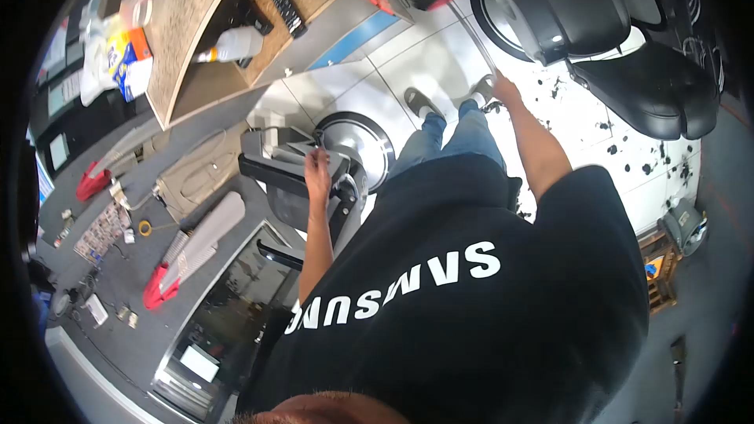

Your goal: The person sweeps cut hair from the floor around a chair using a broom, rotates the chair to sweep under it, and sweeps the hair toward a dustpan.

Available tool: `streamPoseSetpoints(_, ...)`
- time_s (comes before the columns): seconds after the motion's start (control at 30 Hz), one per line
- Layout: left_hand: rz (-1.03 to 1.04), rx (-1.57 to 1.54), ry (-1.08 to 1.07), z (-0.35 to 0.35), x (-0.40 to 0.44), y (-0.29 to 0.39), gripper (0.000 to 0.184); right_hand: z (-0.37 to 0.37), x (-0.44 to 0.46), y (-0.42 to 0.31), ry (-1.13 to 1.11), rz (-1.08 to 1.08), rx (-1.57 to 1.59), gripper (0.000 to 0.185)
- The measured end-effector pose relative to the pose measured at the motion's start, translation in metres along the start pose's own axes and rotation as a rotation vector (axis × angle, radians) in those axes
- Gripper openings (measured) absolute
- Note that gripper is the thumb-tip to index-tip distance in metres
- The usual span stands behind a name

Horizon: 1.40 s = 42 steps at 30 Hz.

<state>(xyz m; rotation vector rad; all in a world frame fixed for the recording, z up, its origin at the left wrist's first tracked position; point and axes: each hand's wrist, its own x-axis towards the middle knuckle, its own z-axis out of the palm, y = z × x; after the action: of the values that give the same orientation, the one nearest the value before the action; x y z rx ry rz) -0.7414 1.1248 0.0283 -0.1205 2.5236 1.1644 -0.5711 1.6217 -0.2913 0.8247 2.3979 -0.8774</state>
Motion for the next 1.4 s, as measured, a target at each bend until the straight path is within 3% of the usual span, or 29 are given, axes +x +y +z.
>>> streamPoseSetpoints(0.03, 0.054, 0.043, 0.024, -0.010, 0.001, -0.002, 0.026, -0.027, -0.062, -0.019, -0.141, 0.181, 0.058, 0.069)
streamPoseSetpoints(0.1, 0.056, 0.186, 0.073, -0.033, -0.001, 0.000, 0.025, 0.004, -0.136, 0.009, -0.088, 0.200, -0.109, 0.070)
streamPoseSetpoints(0.13, 0.087, 0.310, 0.094, -0.047, 0.003, -0.032, 0.027, 0.001, -0.176, 0.010, -0.068, 0.203, -0.040, 0.061)
streamPoseSetpoints(0.17, 0.048, 0.363, 0.125, -0.061, -0.001, -0.045, 0.028, -0.010, -0.202, 0.003, -0.231, 0.260, -0.038, 0.054)
streamPoseSetpoints(0.2, 0.009, 0.420, 0.155, -0.076, -0.005, -0.057, 0.029, -0.025, -0.233, -0.018, -0.135, 0.347, 0.139, 0.051)
streamPoseSetpoints(0.27, -0.097, 0.485, 0.160, -0.107, -0.015, -0.086, 0.032, -0.052, -0.273, -0.047, -0.148, 0.326, 0.289, 0.047)
streamPoseSetpoints(0.33, -0.124, 0.475, 0.115, -0.139, -0.034, -0.108, 0.031, -0.044, -0.281, -0.043, -0.164, 0.183, 0.236, 0.048)
streamPoseSetpoints(0.4, -0.152, 0.468, 0.056, -0.160, -0.056, -0.121, 0.032, -0.051, -0.268, -0.057, -0.272, 0.057, 0.198, 0.048)
streamPoseSetpoints(0.47, -0.195, 0.471, -0.013, -0.177, -0.088, -0.130, 0.033, -0.071, -0.228, -0.140, -0.474, 0.070, -0.071, 0.049)
streamPoseSetpoints(0.5, -0.182, 0.487, -0.040, -0.183, -0.105, -0.129, 0.034, -0.026, -0.192, -0.118, -0.402, -0.203, -0.208, 0.052)
streamPoseSetpoints(0.57, -0.156, 0.522, -0.091, -0.189, -0.139, -0.113, 0.036, -0.019, -0.146, -0.206, -0.514, -0.196, -0.415, 0.053)
streamPoseSetpoints(0.6, -0.133, 0.511, -0.087, -0.189, -0.154, -0.104, 0.037, -0.014, -0.136, -0.255, -0.437, -0.262, -0.447, 0.050)
streamPoseSetpoints(0.63, -0.110, 0.502, -0.088, -0.188, -0.170, -0.092, 0.039, 0.028, -0.106, -0.256, -0.348, -0.441, -0.374, 0.044)
streamPoseSetpoints(0.7, -0.075, 0.493, -0.105, -0.184, -0.201, -0.072, 0.044, 0.060, -0.084, -0.307, -0.404, -0.348, -0.477, 0.040)
streamPoseSetpoints(0.8, 0.074, 0.636, -0.082, -0.184, -0.232, -0.055, 0.055, 0.054, -0.082, -0.316, -0.412, -0.327, -0.483, 0.039)
streamPoseSetpoints(0.87, 0.099, 0.624, -0.053, -0.189, -0.241, -0.055, 0.061, 0.048, -0.078, -0.262, -0.460, -0.323, -0.452, 0.048)
streamPoseSetpoints(1.0, 0.054, 0.347, 0.071, -0.183, -0.250, -0.095, 0.069, -0.019, -0.139, -0.187, -0.422, -0.032, -0.413, 0.048)
streamPoseSetpoints(1.13, -0.013, 0.523, -0.013, -0.190, -0.243, -0.071, 0.069, -0.050, -0.179, -0.139, -0.288, -0.049, -0.360, 0.047)
streamPoseSetpoints(1.23, -0.037, 0.493, -0.021, -0.191, -0.244, -0.073, 0.070, -0.048, -0.192, -0.137, -0.189, -0.123, -0.337, 0.048)
streamPoseSetpoints(1.4, -0.032, 0.463, 0.007, -0.190, -0.240, -0.064, 0.073, -0.010, -0.137, -0.216, -0.273, -0.087, -0.438, 0.056)
